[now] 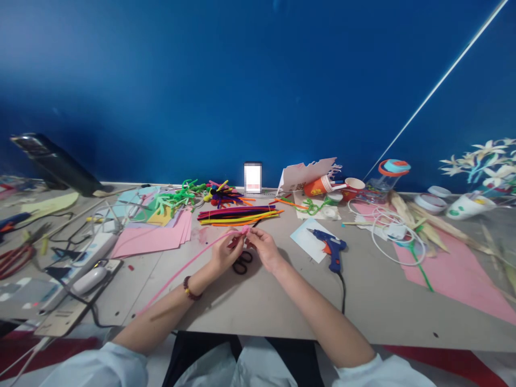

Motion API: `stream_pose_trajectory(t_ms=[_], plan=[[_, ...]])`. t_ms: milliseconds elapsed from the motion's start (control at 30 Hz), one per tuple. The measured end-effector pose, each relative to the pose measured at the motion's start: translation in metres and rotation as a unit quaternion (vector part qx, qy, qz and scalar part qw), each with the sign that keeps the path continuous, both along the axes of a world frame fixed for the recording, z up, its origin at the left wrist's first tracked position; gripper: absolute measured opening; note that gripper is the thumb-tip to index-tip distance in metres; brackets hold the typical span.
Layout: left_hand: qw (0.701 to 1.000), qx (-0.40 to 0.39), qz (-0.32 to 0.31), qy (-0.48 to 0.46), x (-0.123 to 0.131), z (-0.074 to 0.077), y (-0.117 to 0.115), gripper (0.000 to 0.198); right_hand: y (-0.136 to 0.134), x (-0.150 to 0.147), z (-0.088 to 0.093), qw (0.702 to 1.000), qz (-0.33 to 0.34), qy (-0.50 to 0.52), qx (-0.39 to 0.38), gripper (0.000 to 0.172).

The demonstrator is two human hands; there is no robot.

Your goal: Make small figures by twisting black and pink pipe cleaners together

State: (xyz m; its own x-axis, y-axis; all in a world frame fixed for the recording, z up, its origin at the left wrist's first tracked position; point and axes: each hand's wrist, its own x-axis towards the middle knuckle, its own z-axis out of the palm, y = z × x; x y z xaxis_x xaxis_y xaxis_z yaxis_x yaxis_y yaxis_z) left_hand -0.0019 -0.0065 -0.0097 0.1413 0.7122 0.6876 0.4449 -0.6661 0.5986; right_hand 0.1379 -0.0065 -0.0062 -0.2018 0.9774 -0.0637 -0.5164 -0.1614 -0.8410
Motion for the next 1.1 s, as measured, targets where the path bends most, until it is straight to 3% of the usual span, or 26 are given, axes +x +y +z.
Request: stream_pose_trajectory(t_ms=[200,600,933,1100], plan=[[1.0,0.001,-0.012,-0.004,0.0019,0.0058,-0.0034,0.012,0.0,0.0021,0.0008,1.0,0.011,0.002,-0.017,0.025],[0.998,-0.049,0.035,-0.017,0.0028,0.0047,0.0,0.019,-0.002,-0.0047,-0.0036,1.0,-0.017,0.023,-0.006,0.024],[0.999,0.002,-0.032,-0.017,0.0034,0.001,-0.0015,0.01,-0.0018,-0.004,-0.0021,0.999,-0.052,-0.003,-0.004,0.021],[0.999,-0.027,-0.024,-0.025,0.0019,0.001,0.0001,0.013,-0.0016,-0.0029,0.0001,0.998,-0.047,0.023,-0.024,0.019]])
